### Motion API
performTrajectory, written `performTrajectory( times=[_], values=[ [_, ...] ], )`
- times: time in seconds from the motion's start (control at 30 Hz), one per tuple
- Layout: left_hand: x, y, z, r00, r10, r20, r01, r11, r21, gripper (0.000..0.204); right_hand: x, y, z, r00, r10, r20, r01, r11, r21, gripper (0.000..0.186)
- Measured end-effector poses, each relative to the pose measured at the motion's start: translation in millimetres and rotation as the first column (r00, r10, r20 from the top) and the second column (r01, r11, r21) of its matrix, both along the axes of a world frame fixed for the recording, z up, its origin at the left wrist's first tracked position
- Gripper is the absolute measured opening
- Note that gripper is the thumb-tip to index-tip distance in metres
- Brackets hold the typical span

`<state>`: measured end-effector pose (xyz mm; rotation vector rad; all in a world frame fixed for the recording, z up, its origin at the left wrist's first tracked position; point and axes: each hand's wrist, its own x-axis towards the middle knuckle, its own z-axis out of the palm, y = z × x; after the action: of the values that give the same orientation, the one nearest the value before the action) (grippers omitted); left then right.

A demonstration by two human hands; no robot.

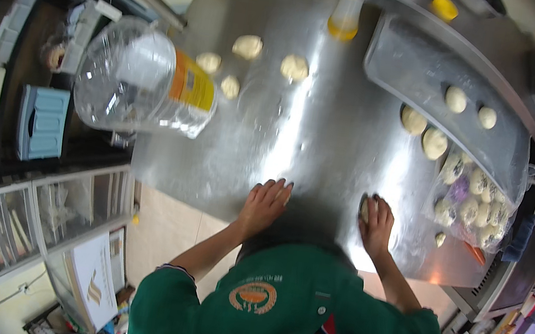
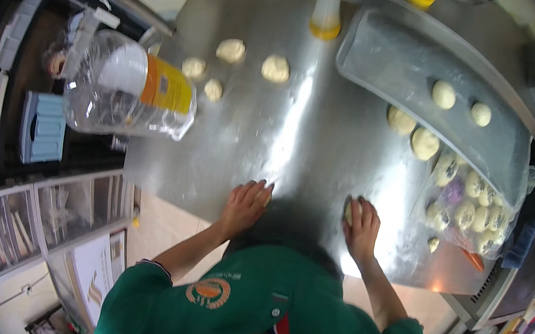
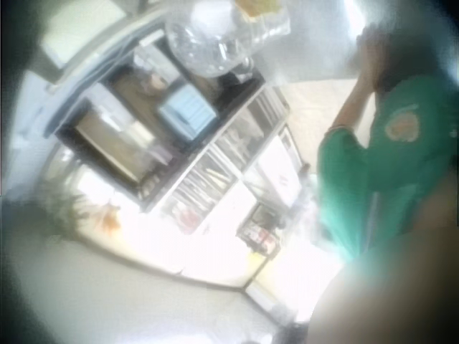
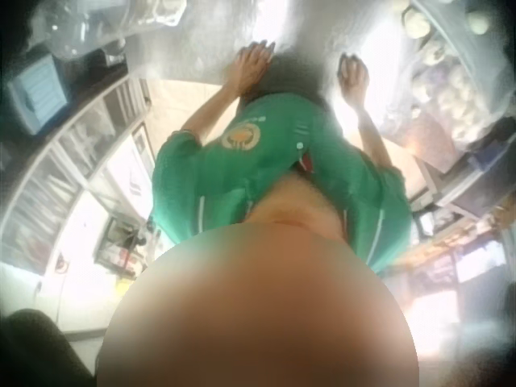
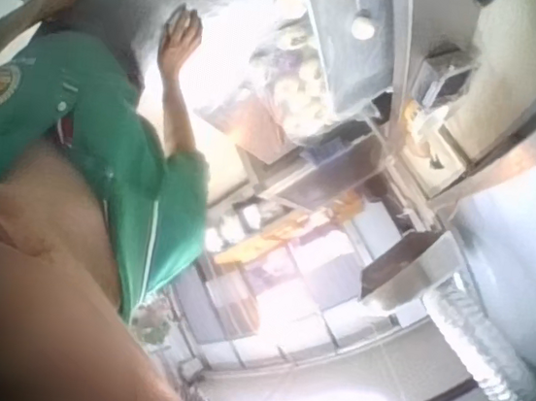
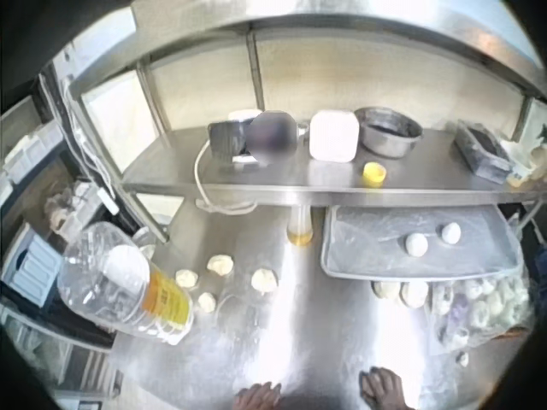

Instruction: The person removes baked buns from an oven using a peel and tongs, then moves to a stainless steel counter to shape small dough pieces into round buns by hand and places them on a tray. The person also retrieves a tray from a rack and pours water from a large bottle onto the counter.

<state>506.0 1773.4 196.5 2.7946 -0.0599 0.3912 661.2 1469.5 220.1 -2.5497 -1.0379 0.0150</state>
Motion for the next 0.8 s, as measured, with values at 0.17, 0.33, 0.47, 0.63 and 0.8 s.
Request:
performTrajectory(
  times=[0.17, 0.33, 0.47, 0.63, 0.8],
  values=[
    [146, 10, -13, 0.99, 0.141, 0.031, -0.135, 0.98, -0.148, 0.067, 74, 62, -34, 0.966, -0.236, 0.104, 0.236, 0.972, 0.006, 0.059],
    [95, -20, -4, 0.963, -0.27, -0.009, 0.268, 0.961, -0.072, 0.051, 19, 63, -33, 0.988, -0.041, 0.152, 0.038, 0.999, 0.023, 0.045],
    [41, 14, -8, 0.972, -0.216, -0.094, 0.205, 0.972, -0.114, 0.05, 3, 2, -12, 0.991, 0.0, 0.133, -0.029, 0.977, 0.212, 0.041],
    [160, 12, -47, 0.992, 0.073, 0.102, -0.064, 0.994, -0.089, 0.05, 91, 64, -46, 0.945, -0.281, 0.168, 0.25, 0.951, 0.184, 0.043],
    [94, -24, -37, 0.974, -0.213, 0.081, 0.227, 0.93, -0.288, 0.031, 13, 50, -52, 0.986, 0.023, 0.163, -0.046, 0.989, 0.139, 0.041]
  ],
)
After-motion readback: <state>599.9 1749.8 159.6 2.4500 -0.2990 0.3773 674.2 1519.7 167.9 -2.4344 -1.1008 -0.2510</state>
